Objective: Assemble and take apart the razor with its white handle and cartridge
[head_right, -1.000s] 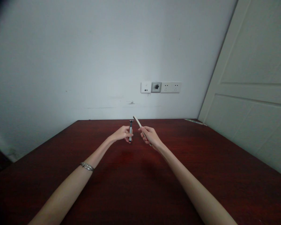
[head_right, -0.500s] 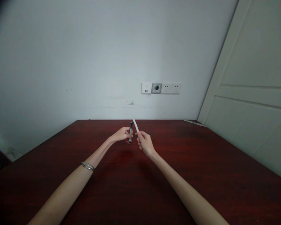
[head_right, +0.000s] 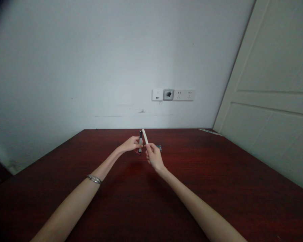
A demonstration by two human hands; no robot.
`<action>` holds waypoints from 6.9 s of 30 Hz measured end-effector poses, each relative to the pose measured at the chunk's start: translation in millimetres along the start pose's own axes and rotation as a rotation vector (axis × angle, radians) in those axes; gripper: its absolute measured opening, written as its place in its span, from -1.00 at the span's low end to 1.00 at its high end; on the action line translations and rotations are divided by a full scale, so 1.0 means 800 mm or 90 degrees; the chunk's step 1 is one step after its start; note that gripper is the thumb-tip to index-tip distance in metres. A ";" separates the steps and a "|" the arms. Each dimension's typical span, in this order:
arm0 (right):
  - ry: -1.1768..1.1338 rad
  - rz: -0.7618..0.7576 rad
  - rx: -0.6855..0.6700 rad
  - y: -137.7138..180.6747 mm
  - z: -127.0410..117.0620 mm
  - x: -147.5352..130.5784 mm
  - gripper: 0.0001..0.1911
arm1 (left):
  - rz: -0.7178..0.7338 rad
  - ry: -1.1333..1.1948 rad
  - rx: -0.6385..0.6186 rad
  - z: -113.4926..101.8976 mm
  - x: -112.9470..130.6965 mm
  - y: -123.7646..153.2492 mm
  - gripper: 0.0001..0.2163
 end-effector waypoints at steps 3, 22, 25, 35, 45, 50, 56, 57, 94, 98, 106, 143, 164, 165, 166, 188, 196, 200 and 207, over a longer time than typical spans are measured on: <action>0.011 0.000 -0.013 0.003 0.006 0.006 -0.57 | -0.010 0.009 0.002 -0.001 0.001 0.000 -0.83; -0.065 0.005 -0.003 0.001 0.004 0.001 -0.59 | 0.022 -0.004 -0.019 0.000 -0.002 0.000 -0.78; -0.066 0.005 -0.011 0.002 0.005 0.000 -0.59 | 0.017 0.006 -0.015 0.000 -0.003 0.000 -0.78; -0.055 -0.004 -0.009 0.003 0.008 0.003 -0.61 | 0.031 0.016 -0.004 -0.003 0.001 0.000 -0.74; -0.022 -0.028 -0.025 0.011 0.014 -0.005 -0.61 | 0.019 0.033 -0.007 -0.004 0.002 -0.002 -0.77; 0.004 -0.087 -0.010 0.007 0.007 -0.010 -0.62 | 0.031 0.042 -0.017 -0.002 -0.001 -0.003 -0.79; 0.020 -0.058 -0.033 0.009 0.010 0.005 -0.62 | 0.040 0.020 -0.007 -0.002 0.002 -0.002 -0.80; 0.019 -0.059 -0.033 0.009 0.010 0.004 -0.62 | 0.035 0.020 -0.005 -0.002 0.002 -0.002 -0.81; 0.100 -0.143 -0.006 0.013 0.007 0.000 -0.61 | 0.041 0.021 -0.003 -0.003 0.010 -0.001 -0.82; 0.098 -0.140 -0.022 0.013 0.007 0.000 -0.62 | 0.025 0.029 -0.002 -0.003 0.012 0.001 -0.85; 0.099 -0.132 -0.041 0.018 0.012 0.000 -0.65 | 0.054 0.031 0.000 -0.007 0.009 -0.002 -0.81; 0.820 -0.320 -0.051 -0.045 -0.031 -0.121 -0.39 | 0.238 -0.458 0.210 -0.019 0.032 0.019 -0.75; 0.814 -0.325 -0.041 -0.046 -0.049 -0.122 -0.37 | 0.235 -0.455 0.229 -0.029 0.034 0.022 -0.75; 0.814 -0.315 -0.036 -0.047 -0.053 -0.123 -0.37 | 0.232 -0.455 0.234 -0.030 0.033 0.022 -0.75; 0.812 -0.307 -0.030 -0.047 -0.055 -0.124 -0.38 | 0.228 -0.454 0.240 -0.032 0.031 0.023 -0.75; 0.739 -0.318 -0.080 -0.048 -0.040 -0.118 -0.38 | 0.280 -0.473 0.260 -0.028 0.030 0.019 -0.71; 0.727 -0.304 -0.109 -0.055 -0.050 -0.115 -0.38 | 0.326 -0.469 0.247 -0.032 0.038 0.025 -0.70; 0.720 -0.301 -0.086 -0.059 -0.054 -0.114 -0.36 | 0.307 -0.475 0.248 -0.032 0.033 0.025 -0.71; 0.755 -0.345 -0.095 -0.050 -0.034 -0.119 -0.41 | 0.308 -0.493 0.257 -0.025 0.035 0.021 -0.68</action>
Point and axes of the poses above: each hand's wrist, its own y-axis away from the middle knuckle, its own z-axis out of the palm, x = y × z, the point moved 3 cm from there along -y, towards the middle knuckle, and after that the axes turned 3 degrees about x, right-handed, at the moved point
